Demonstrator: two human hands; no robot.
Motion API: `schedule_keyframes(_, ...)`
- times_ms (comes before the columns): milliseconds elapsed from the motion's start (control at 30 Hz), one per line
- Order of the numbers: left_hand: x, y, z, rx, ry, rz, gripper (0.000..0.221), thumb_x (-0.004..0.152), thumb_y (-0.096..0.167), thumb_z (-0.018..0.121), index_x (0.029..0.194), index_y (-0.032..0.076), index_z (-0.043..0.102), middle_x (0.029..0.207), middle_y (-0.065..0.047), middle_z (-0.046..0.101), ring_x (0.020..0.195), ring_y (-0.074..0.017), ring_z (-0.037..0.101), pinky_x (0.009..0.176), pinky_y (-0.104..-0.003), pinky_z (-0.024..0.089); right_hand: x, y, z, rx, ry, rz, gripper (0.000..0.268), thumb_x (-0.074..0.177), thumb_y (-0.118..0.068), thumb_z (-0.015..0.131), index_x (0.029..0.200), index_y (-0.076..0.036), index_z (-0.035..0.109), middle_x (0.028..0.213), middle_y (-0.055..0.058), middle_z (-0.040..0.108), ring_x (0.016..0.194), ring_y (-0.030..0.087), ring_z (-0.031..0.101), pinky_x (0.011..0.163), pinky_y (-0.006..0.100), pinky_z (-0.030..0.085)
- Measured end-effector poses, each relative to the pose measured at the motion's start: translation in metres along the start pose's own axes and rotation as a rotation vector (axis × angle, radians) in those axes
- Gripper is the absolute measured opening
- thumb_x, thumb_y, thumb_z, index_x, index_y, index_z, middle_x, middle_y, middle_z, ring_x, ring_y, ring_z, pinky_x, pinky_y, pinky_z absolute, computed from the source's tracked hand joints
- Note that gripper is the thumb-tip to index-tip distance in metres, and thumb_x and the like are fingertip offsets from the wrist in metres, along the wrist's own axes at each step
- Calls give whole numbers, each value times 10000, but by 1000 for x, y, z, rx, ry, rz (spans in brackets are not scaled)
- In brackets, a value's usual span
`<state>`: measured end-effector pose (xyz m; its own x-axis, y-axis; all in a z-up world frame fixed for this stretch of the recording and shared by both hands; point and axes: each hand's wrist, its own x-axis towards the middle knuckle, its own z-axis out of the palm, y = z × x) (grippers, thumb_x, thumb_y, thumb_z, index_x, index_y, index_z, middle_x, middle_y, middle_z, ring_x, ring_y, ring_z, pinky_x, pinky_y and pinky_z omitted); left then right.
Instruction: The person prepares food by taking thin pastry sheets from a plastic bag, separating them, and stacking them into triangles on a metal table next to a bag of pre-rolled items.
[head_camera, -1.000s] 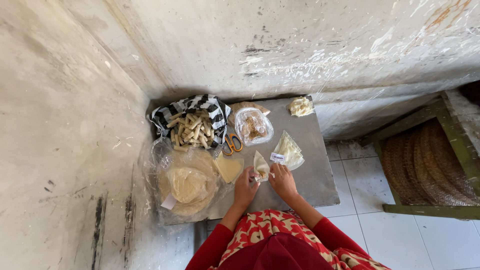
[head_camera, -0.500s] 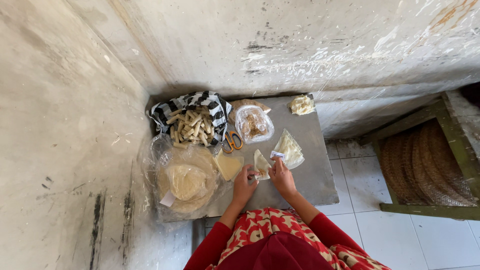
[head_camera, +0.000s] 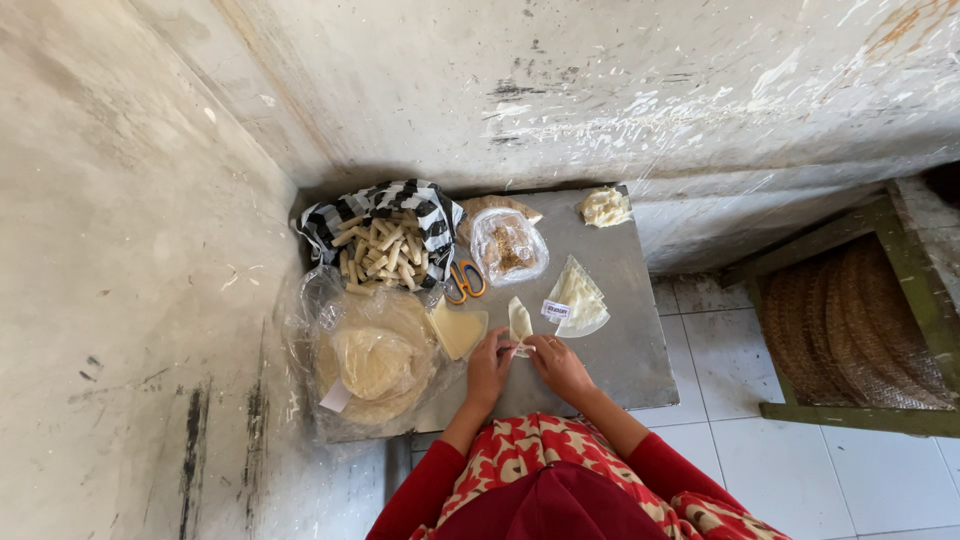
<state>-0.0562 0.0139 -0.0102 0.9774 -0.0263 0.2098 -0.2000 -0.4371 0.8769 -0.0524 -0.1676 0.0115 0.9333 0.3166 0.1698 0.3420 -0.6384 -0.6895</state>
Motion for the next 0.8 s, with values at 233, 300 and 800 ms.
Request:
schedule_keyframes(233,2,-16,18,-118,34,-210,372,895,34,702,1231,63,545,926,-67,782,788,-198,747,707,-321,558,-1,-6,5,-55,123,-183,270,857,-117,728,1113,-42,680,1124,116,679,1054,323,647,901,420,544)
schedule_keyframes(300,3,-24,23,-104,35,-263,402,890,40,714,1241,67,520,922,-68,780,768,-201,736,692,-324,551,-2,-3,7,-132,148,-220,218,865,-98,721,1073,-44,684,1079,96,690,1016,298,659,880,409,548)
schedule_keyframes(800,18,1,10,65,-39,-351,507,848,215,795,1271,113,534,968,-32,762,733,-231,673,702,-379,527,39,24,9,-73,-52,-60,243,878,-119,708,1097,-49,629,926,139,728,926,344,684,801,442,544)
